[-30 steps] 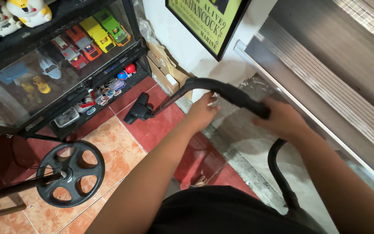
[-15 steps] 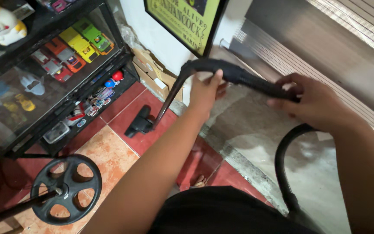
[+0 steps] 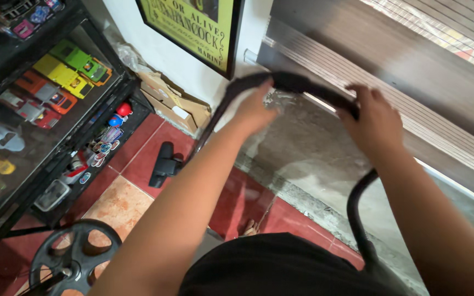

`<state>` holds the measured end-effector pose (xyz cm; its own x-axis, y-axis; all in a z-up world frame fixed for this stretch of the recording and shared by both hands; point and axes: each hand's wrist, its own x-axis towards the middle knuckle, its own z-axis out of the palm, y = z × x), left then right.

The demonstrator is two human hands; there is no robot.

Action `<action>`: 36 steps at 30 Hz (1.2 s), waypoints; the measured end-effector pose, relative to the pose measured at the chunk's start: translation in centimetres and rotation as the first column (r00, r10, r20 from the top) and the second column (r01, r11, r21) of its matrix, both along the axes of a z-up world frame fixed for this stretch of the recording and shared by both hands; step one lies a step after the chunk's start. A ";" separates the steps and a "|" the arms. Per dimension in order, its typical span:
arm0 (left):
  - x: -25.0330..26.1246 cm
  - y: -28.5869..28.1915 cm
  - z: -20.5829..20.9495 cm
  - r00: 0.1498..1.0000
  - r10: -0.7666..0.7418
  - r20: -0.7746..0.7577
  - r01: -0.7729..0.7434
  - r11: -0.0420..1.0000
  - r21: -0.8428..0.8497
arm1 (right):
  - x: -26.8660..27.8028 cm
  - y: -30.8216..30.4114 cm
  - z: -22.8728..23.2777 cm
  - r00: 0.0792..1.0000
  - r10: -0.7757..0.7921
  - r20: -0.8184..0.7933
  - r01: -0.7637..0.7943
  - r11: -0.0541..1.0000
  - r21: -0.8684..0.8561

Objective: The person assembles a vacuum cleaner by connecting the hose and floor attachment, then wraps a power cord around an iron before testing the vacuum on the floor.

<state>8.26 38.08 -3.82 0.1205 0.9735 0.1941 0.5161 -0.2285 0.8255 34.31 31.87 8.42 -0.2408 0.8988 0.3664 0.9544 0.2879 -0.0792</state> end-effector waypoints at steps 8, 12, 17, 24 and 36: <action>1.3 -4.4 -0.1 0.989 -0.143 -0.038 0.127 0.952 -0.277 | 7.5 -1.8 -6.8 0.974 -0.186 0.129 0.194 0.980 -0.045; 1.7 -5.4 -2.9 0.989 -0.146 -0.038 0.145 0.989 -0.024 | 8.8 -2.2 -9.0 0.892 -0.233 0.386 0.229 0.972 0.058; 2.0 -7.6 -3.7 0.986 -0.132 -0.100 0.113 0.978 -0.175 | 7.3 -2.7 -9.1 0.871 -0.197 0.450 0.169 0.980 0.103; 1.7 -9.9 -5.4 1.000 0.004 0.001 -0.004 0.982 -0.189 | -2.1 -5.9 -7.4 0.959 0.244 0.145 -0.230 0.967 -0.109; -6.8 -31.2 -7.1 0.886 0.455 0.095 -0.420 0.871 -0.254 | -16.1 -18.9 -3.0 0.491 0.725 -0.483 -0.845 0.263 -0.465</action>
<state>1.43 6.91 -10.91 -0.3407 0.9389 -0.0493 0.3890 0.1885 0.9017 18.18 12.95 5.43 -0.9549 0.2953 -0.0303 0.2423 0.7167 -0.6539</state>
